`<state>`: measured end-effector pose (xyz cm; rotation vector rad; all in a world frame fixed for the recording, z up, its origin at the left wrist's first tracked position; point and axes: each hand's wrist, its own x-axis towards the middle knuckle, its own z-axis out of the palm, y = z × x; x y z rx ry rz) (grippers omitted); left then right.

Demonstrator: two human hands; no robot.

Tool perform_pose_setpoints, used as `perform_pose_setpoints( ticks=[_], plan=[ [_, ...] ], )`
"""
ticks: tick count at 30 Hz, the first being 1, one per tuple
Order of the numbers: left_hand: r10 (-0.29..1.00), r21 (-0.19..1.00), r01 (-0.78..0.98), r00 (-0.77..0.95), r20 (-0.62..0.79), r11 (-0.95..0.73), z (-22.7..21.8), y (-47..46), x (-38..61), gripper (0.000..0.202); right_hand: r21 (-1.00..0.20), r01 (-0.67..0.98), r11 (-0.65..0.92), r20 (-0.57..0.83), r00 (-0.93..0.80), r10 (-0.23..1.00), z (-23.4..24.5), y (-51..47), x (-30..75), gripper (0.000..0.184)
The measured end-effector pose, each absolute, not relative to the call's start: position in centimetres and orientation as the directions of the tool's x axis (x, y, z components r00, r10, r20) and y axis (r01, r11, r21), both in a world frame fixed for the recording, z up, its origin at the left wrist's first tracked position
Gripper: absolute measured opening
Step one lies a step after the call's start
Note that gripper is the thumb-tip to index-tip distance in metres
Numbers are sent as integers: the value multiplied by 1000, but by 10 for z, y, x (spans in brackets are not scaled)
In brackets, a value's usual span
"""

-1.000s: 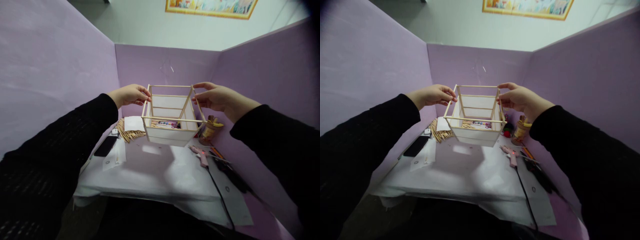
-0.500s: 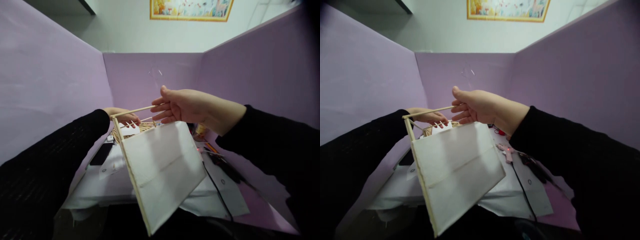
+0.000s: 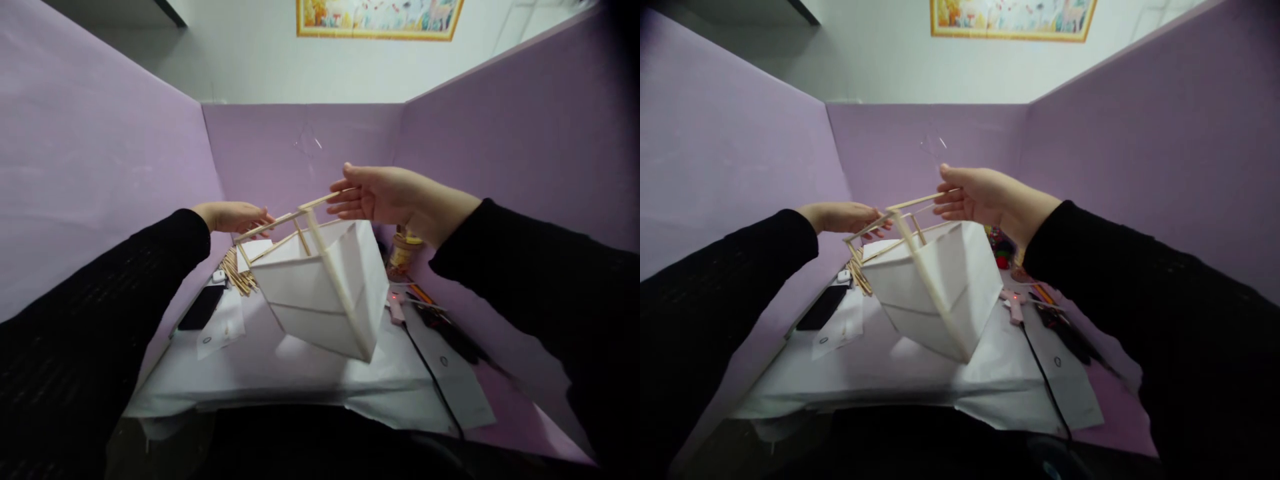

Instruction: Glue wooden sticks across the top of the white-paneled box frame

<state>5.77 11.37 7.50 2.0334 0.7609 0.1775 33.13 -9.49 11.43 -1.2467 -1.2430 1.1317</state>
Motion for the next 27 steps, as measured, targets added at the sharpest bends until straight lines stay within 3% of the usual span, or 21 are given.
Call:
perform_pose_setpoints(
  ticks=[4, 9, 13, 20, 25, 27],
  plan=[
    [605, 929, 323, 781, -153, -183, 85, 105, 56, 46, -996, 55, -68, -58, 177, 983, 112, -73, 370, 21],
    [587, 959, 272, 790, -176, -79, 90, 82, 67, 53, -990, 96, -105, -82, 218, 973, 100, -59, 389, 14],
    [598, 968, 239, 788, -148, -75, 83, 75, 73, 48, -996, 58, -69, -56, 188, 981, 92, -55, 392, 16],
    [637, 989, 39, 769, 59, -139, 61, 83, 76, 30, -989, 92, -120, -105, 150, 983, 79, -41, 399, 15],
    [671, 996, 73, 741, -17, -55, 26, 89, 77, 31, -972, -25, -232, -233, 174, 957, 45, -17, 391, 7],
    [681, 995, 99, 731, -50, -33, 14, 90, 74, 35, -971, -10, -238, -235, 202, 951, 30, -10, 388, 15]
  ],
)
